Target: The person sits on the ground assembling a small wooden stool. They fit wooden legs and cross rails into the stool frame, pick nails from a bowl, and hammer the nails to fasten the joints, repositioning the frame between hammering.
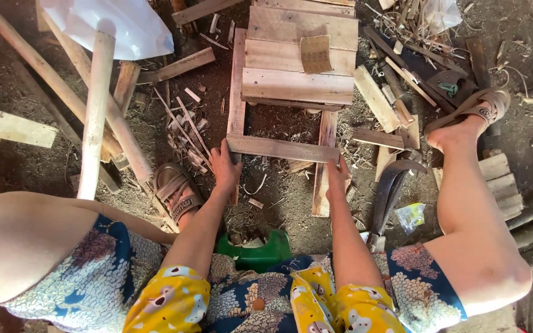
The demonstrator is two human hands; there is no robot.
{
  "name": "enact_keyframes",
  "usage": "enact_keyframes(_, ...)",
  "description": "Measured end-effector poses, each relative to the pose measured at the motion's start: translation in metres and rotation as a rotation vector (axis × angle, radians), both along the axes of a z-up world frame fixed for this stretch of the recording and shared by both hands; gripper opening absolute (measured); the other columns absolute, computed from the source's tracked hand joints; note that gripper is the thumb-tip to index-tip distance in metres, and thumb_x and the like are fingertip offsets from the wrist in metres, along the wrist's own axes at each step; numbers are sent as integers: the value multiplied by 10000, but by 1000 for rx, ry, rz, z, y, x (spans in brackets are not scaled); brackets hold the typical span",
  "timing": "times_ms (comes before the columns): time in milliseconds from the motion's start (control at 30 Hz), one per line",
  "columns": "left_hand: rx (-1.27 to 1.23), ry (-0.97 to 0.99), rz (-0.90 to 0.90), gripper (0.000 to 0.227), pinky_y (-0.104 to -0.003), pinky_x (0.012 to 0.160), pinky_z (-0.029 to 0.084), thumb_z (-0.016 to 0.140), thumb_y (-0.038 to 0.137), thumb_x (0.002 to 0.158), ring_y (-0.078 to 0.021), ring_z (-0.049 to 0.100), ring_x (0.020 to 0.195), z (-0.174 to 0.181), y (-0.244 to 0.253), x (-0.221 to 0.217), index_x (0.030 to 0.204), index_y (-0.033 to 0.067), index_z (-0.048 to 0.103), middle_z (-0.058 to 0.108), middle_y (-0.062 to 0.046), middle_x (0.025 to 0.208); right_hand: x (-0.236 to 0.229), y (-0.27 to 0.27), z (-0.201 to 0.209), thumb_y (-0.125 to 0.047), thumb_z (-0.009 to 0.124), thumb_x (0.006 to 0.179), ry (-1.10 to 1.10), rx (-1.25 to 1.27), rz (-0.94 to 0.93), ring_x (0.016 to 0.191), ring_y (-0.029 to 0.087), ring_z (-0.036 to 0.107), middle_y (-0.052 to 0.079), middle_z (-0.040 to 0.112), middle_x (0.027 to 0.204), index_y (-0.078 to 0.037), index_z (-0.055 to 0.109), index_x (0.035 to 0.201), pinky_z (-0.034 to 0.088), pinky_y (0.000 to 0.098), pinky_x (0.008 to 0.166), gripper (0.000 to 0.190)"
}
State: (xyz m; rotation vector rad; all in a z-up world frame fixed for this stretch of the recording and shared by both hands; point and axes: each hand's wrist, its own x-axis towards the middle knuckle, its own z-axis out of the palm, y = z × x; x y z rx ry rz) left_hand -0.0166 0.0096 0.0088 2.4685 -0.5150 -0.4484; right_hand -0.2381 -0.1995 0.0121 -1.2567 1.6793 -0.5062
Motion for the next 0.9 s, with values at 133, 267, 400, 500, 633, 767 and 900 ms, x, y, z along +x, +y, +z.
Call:
enact_keyframes(133,35,-20,3,877,-526,784,477,757,157,621,-384,486,987,-9,1,2,1396,141,347,405,-132,1077,5,1,13,-325,638,851,-60,22,-25,1094,341,582,196,639,1098,-257,549,1285,458,464,942,448)
enact_keyframes(267,27,18,21,868,-515,791,468,740,149,618,-377,481,998,-8,2,3,1394,164,350,401,-118,1082,4,-3,9,-287,630,873,-117,21,-8,1084,354,585,218,636,1083,-253,554,1282,459,472,933,417)
enact_keyframes(400,51,33,27,863,-513,799,462,740,144,629,-375,476,1001,-2,1,2,1397,156,349,401,-122,1091,1,-7,-9,-255,645,859,-198,16,-42,963,218,594,180,647,1005,-225,553,1290,472,410,890,442)
enact_keyframes(500,36,40,31,851,-503,807,448,749,133,642,-376,467,982,3,1,1,1397,132,355,391,-130,1085,1,-9,-13,-272,628,887,-212,39,-31,1063,277,590,204,625,1097,-243,528,1308,423,457,970,434)
enact_keyframes(633,23,23,27,845,-500,821,449,750,140,643,-372,470,987,4,0,0,1393,127,363,401,-129,1084,14,9,40,-243,493,992,-244,72,81,1279,392,391,229,358,1411,-178,353,1435,277,561,1088,469)
enact_keyframes(767,-28,2,78,759,-499,821,445,773,183,681,-378,484,973,2,-2,-1,1353,108,429,425,-141,1068,14,2,26,-294,549,949,-150,57,45,1128,283,529,162,572,1165,-228,430,1394,384,492,985,465)
enact_keyframes(900,-64,-11,111,745,-486,837,451,816,166,642,-382,518,959,-1,-2,0,1311,134,492,463,-140,1035,8,-2,10,-317,625,860,-123,0,6,909,174,587,108,655,973,-279,545,1295,480,394,829,444)
